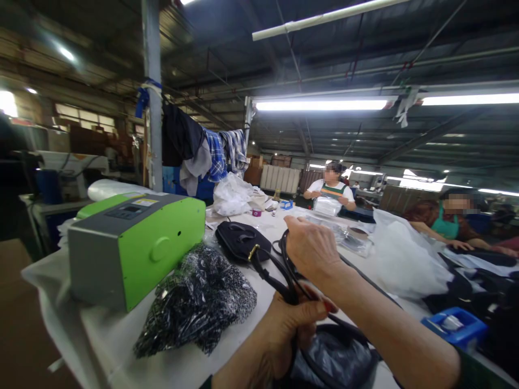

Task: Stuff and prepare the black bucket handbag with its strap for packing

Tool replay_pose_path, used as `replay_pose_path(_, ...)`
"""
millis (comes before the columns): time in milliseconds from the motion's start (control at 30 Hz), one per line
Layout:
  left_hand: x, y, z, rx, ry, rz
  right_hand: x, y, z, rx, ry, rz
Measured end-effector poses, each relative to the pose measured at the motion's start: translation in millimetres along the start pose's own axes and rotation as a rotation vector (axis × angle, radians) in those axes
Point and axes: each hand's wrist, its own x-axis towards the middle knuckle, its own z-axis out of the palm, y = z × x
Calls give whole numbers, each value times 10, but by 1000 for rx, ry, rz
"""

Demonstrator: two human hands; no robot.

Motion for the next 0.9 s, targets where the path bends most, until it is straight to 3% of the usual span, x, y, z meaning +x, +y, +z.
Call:
replay_pose_path(200,-18,-34,4,38,19,-44,122,123,4,56,-33,102)
replay_pose_path(367,-8,-77,-21,205,141,-39,234,326,62,232,-127,204)
replay_pose_path(500,46,-148,-34,233,279,50,260,388,57,479,-222,239)
replay_pose_path(600,72,-177,-13,230,353,71,219,312,30,700,-265,268)
replay_pose_path(900,42,-173,40,139,317,116,-10,-88,83,1403,-398,409)
